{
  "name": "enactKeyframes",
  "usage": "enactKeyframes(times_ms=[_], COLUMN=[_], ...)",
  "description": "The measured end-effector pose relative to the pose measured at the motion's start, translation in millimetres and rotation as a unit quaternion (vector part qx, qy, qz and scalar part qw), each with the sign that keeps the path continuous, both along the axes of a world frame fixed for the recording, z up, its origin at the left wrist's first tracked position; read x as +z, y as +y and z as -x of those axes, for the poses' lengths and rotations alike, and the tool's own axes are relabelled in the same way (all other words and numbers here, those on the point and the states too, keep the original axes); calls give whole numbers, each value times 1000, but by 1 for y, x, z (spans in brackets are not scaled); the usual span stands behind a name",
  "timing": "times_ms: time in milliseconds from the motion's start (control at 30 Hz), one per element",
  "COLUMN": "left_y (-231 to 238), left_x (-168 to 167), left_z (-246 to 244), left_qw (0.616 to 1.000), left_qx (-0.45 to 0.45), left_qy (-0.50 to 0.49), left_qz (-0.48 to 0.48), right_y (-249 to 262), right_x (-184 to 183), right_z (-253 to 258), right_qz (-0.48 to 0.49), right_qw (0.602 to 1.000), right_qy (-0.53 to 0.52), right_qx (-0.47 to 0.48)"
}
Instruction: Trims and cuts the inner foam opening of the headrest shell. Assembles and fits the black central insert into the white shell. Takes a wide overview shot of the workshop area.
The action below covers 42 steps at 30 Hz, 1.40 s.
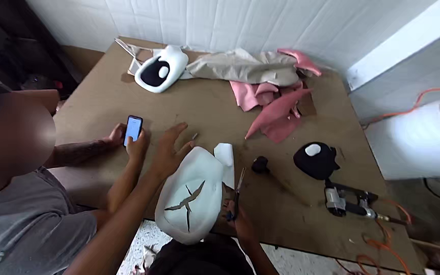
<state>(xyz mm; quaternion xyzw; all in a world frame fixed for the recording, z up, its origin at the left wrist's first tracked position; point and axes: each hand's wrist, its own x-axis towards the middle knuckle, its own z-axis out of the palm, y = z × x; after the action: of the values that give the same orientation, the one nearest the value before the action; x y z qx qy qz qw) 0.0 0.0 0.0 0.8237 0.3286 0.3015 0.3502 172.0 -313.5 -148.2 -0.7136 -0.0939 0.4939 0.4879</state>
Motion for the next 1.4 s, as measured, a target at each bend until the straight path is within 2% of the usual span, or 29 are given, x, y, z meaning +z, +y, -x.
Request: enactKeyframes(times_ms=[67,100,167,267,367,500,567,667,733,800,867,967,1033,1167,1267,1400], left_y=[25,30,23,3,1,2,-2,-15,-23,-30,-43,-66,-81,-104,-117,-128], left_x=[-103,-135,-171,-182,-144,-81,-58,-23,-13,-4,10,25,37,49,60,70], left_z=[-17,-21,-29,-35,-36,-42,-39,-26,-16,-16,-25,-41,-49,-50,-51,-49], left_qw=[993,988,980,969,950,915,919,939,941,917,880,844,839,848,865,864], left_qx=[34,49,52,54,36,-30,-7,129,228,272,313,309,284,232,213,191], left_qy=[99,118,119,109,127,194,173,76,-40,-164,-263,-377,-421,-455,-443,-455], left_qz=[57,91,152,216,283,353,355,310,247,242,244,222,196,143,103,101], right_y=[11,18,30,41,53,82,88,85,63,37,18,6,9,13,14,11], right_x=[-1,1,2,4,7,15,23,57,93,123,139,140,132,141,156,156], right_z=[7,7,4,-7,-23,-38,-47,-65,-77,-75,-62,-45,-43,-68,-90,-103], right_qz=[8,5,-2,2,-9,-114,-161,-206,-230,-296,-340,-322,-328,-351,-335,-333], right_qw=[1000,999,998,994,992,985,984,971,961,950,934,912,904,909,919,922], right_qy=[19,25,41,69,91,89,44,-113,-150,-97,39,158,186,108,39,-34], right_qx=[-18,-27,-56,-85,-87,-93,-58,-48,-17,22,101,198,201,198,206,195])
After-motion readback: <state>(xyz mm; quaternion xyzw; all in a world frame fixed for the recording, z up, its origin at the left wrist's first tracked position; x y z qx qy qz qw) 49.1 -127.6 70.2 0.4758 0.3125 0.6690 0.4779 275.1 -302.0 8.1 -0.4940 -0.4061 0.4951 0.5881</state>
